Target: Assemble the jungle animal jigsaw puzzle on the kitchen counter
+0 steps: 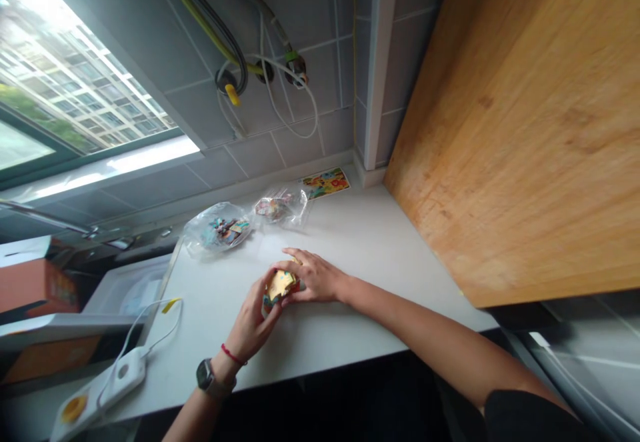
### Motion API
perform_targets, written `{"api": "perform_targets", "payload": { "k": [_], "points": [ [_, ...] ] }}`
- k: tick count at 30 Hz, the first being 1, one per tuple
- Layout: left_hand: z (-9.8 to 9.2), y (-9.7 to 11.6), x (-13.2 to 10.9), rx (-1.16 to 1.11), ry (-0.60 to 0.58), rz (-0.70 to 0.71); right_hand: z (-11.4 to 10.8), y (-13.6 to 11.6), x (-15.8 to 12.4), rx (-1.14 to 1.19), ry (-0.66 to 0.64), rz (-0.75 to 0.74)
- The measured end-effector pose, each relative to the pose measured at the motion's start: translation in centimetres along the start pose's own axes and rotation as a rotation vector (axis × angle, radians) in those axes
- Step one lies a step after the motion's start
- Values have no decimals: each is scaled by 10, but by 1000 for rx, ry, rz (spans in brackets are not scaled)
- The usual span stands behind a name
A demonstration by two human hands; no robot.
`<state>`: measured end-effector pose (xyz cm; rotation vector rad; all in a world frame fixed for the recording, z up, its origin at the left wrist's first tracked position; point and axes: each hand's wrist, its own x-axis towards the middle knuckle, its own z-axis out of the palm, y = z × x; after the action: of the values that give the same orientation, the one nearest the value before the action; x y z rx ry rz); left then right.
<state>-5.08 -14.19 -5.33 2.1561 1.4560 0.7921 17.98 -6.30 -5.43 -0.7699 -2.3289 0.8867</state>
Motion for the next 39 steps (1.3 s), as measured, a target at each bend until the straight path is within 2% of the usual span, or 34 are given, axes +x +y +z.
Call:
{"api": "perform_targets", "payload": {
  "k": [5,10,18,24,27,29,32,36,39],
  "points": [
    [8,9,14,59,-10,8,-17,10,-9,111,8,-7],
    [13,9,15,120,5,38,-20,16,-15,171,-7,5],
    [15,-10,2,253,21,107,-40,28,-21,-127,46,164],
    [-3,-31,-8,370,-25,73,-55,39,-22,-272,126,369],
    [-18,-47,-13,464,-26,14,-64,45,-24,-260,128,397],
    [-27,-58,-18,514,-23,-44,-67,46,-25,-239,164,337],
    [-39,-70,-24,576,-33,-149,-60,37,-23,-226,196,143],
    [-48,-75,-27,632,-79,-319,-30,13,-20,-248,40,-103],
    [-51,-73,-24,650,-126,-400,-8,4,-19,-283,-84,-173]
  ]
}}
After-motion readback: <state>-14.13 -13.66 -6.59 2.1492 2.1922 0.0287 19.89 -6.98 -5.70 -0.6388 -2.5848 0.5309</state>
